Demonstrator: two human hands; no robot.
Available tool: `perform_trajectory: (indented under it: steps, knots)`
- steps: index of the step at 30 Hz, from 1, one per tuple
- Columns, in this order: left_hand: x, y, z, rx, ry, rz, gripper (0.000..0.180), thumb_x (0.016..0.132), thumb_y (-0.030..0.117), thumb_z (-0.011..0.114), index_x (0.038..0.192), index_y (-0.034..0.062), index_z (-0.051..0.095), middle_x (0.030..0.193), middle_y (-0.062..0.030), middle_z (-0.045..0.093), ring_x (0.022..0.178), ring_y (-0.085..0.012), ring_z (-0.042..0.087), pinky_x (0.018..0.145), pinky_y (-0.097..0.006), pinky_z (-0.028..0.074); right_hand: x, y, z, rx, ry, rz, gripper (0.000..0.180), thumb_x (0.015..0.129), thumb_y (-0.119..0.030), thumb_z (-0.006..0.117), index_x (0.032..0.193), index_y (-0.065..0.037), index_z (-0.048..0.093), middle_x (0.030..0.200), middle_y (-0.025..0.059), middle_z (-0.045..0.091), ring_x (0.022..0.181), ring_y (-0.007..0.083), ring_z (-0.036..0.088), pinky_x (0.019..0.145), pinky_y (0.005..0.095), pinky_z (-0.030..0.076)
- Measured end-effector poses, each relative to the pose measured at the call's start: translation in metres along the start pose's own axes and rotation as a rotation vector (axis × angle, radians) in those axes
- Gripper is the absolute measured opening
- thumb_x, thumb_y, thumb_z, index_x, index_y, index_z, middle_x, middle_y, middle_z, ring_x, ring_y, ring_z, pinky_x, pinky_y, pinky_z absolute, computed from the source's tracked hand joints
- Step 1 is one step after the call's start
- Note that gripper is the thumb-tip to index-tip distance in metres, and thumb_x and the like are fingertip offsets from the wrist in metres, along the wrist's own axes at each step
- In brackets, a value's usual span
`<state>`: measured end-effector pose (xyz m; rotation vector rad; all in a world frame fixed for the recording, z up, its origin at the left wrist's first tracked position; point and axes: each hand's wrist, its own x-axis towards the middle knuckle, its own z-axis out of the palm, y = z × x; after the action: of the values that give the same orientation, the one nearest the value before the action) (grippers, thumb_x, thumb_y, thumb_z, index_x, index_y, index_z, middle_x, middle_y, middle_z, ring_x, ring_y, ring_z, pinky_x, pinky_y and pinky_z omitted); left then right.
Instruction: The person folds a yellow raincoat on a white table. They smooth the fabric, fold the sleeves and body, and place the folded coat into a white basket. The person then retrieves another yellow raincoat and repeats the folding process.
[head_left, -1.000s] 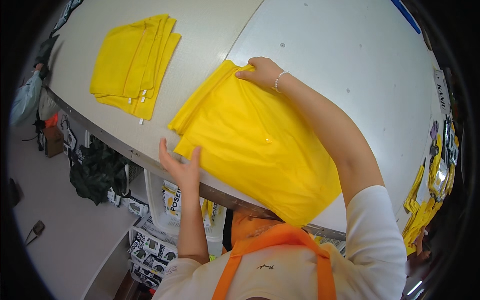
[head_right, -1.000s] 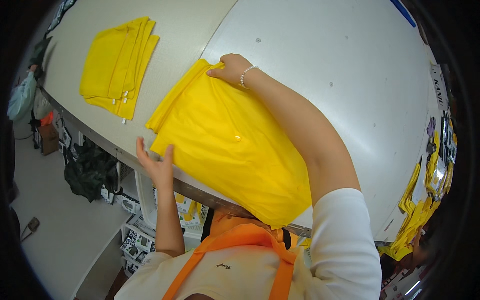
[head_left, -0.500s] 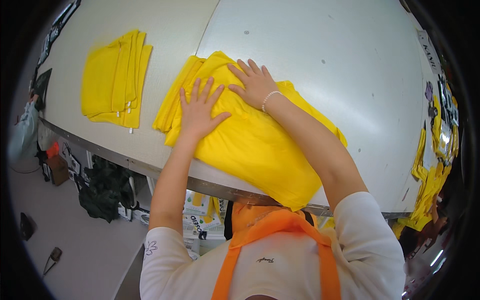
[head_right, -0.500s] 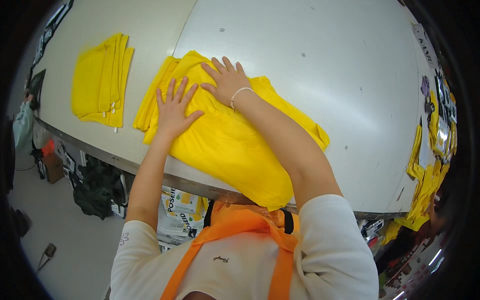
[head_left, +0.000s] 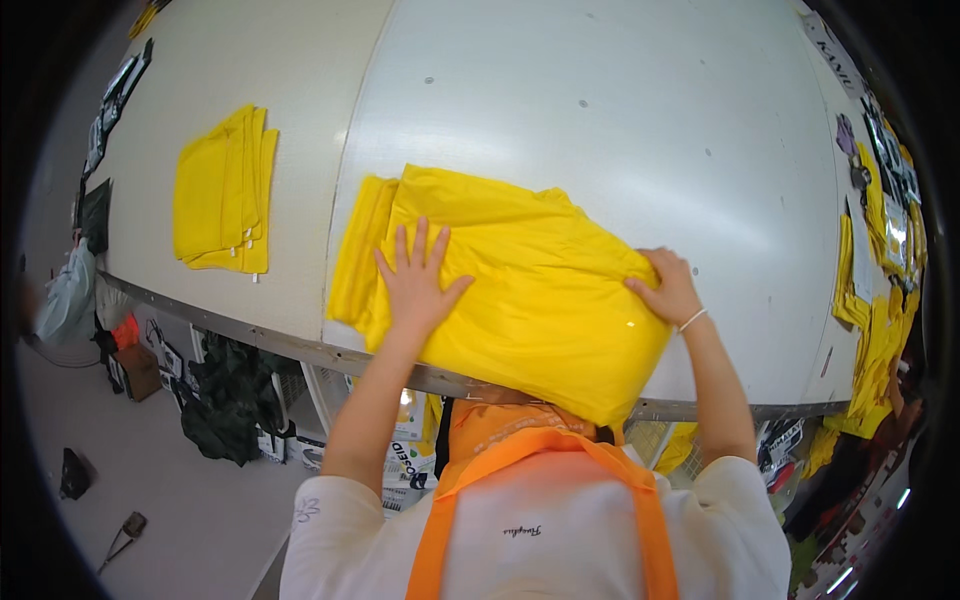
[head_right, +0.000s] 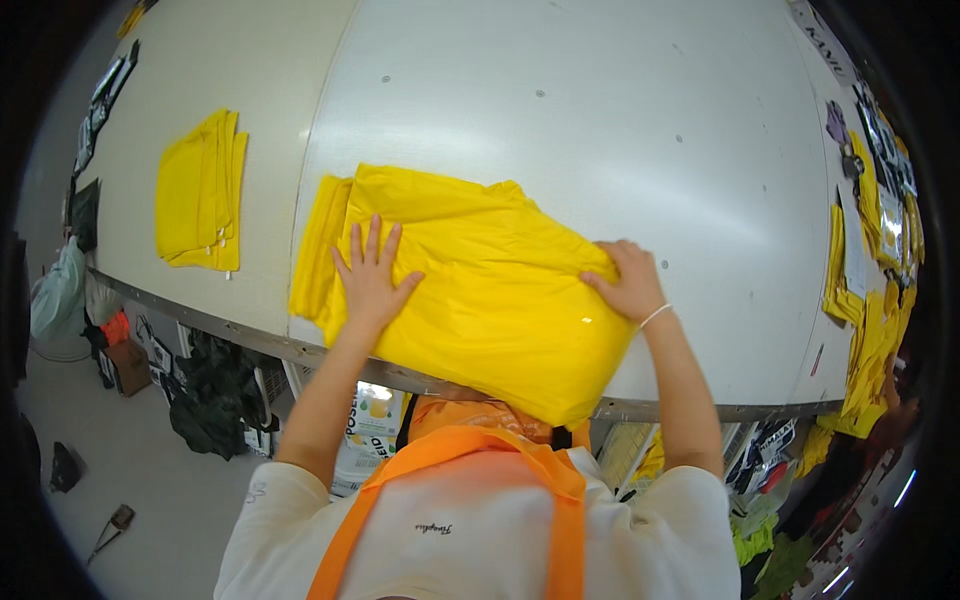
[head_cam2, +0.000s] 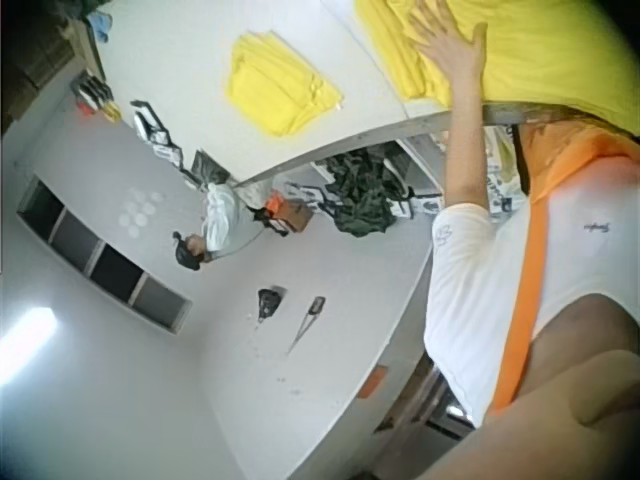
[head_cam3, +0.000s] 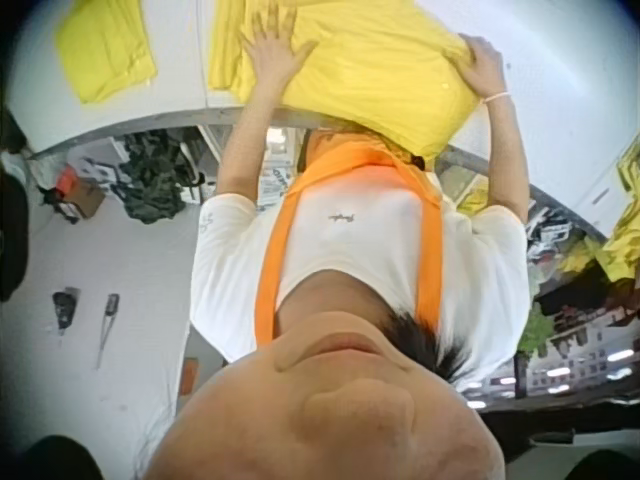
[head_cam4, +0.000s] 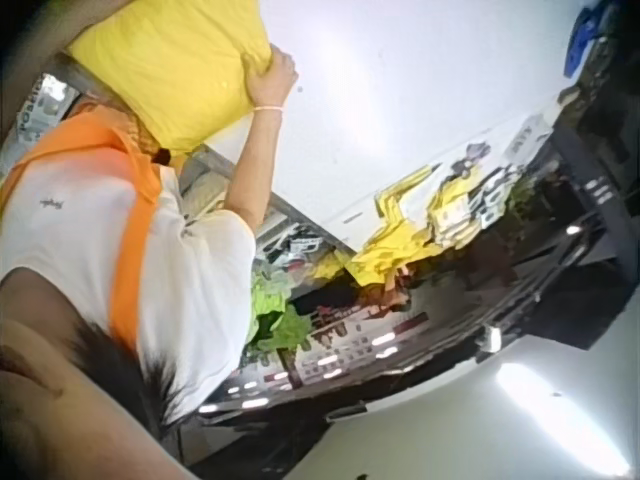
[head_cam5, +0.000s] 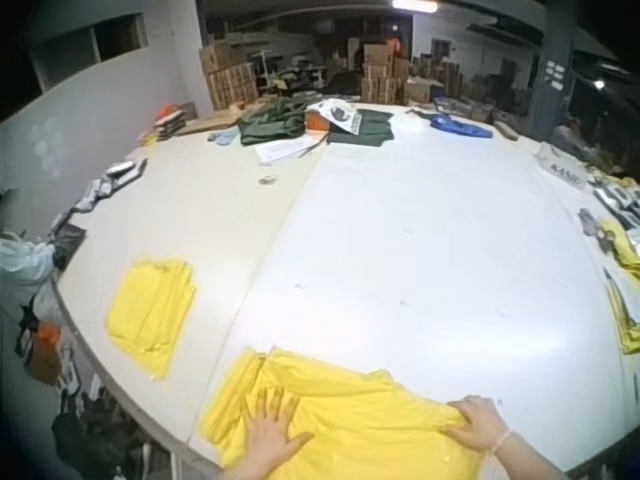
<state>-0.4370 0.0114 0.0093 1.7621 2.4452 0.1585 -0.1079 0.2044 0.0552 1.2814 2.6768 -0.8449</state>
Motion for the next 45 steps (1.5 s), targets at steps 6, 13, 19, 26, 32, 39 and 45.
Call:
perform_trajectory:
  steps: [6,13,19,26,32,39,45]
  knots:
    - [-0.007,0.05,0.009,-0.011,0.035,-0.088,0.075,0.079,0.059,0.052,0.141,0.0213,0.032,0.15,-0.0079,0.018,0.138,-0.0355,0.01,0.101,-0.067,0.002,0.075,-0.051,-0.024,0.204,-0.018,0.014,0.068,0.071,-0.047,0.069,0.117,-0.001,0.055,0.118,0.0212,0.055,0.109,0.0326,0.053,0.094,0.0359,0.042]
    - [-0.006,0.053,0.01,-0.035,0.055,-0.134,0.076,0.079,0.057,0.053,0.142,0.0202,0.03,0.151,-0.0081,0.016,0.138,-0.0351,0.01,0.101,-0.066,0.003,0.138,-0.086,-0.035,0.496,-0.798,0.031,0.066,0.072,-0.048,0.069,0.108,0.006,0.059,0.106,0.0189,0.062,0.1,0.0278,0.059,0.085,0.034,0.047]
    - [0.001,0.042,0.002,0.03,0.025,-0.096,0.076,0.079,0.059,0.051,0.142,0.0207,0.03,0.151,-0.0063,0.018,0.138,-0.0332,0.012,0.104,-0.063,0.005,0.151,-0.092,-0.018,-0.195,-0.834,0.09,0.06,0.085,-0.052,0.052,0.118,-0.002,0.056,0.114,0.0157,0.059,0.105,0.0286,0.055,0.089,0.0376,0.041]
    - [0.002,0.021,0.0,0.066,0.012,-0.065,0.072,0.081,0.055,0.052,0.141,0.0202,0.032,0.15,-0.0063,0.021,0.138,-0.0323,0.014,0.105,-0.06,0.007,0.041,-0.1,0.05,-0.308,0.107,-0.342,0.066,0.085,-0.055,0.047,0.139,-0.02,0.034,0.147,0.0112,0.023,0.137,0.0335,0.016,0.108,0.0531,0.013]
    - [0.039,0.058,-0.032,-0.014,0.102,0.074,0.068,0.083,0.051,0.052,0.141,0.0204,0.032,0.149,-0.0073,0.023,0.137,-0.0328,0.016,0.107,-0.058,0.006,0.04,-0.089,0.06,-0.21,0.168,-0.344,0.063,0.085,-0.054,0.047,0.14,-0.025,0.033,0.149,0.0106,0.018,0.138,0.0359,0.01,0.109,0.0539,0.008]
    - [0.073,-0.01,0.015,0.121,0.195,-0.075,0.066,0.088,0.055,0.042,0.142,0.021,0.029,0.149,-0.0084,0.021,0.138,-0.0324,0.013,0.109,-0.055,0.003,-0.086,-0.088,0.042,-0.161,0.032,-0.165,0.066,0.082,-0.05,0.054,0.14,-0.025,0.033,0.149,0.0137,0.02,0.137,0.0371,0.014,0.108,0.0544,0.014]
    - [0.077,0.006,-0.001,0.318,0.133,-0.072,0.065,0.09,0.051,0.041,0.144,0.0202,0.024,0.149,-0.0091,0.021,0.138,-0.0308,0.016,0.109,-0.054,0.008,-0.101,-0.067,0.069,-0.082,0.138,-0.191,0.067,0.082,-0.043,0.059,0.14,-0.021,0.033,0.147,0.0176,0.02,0.136,0.038,0.016,0.108,0.0533,0.013]
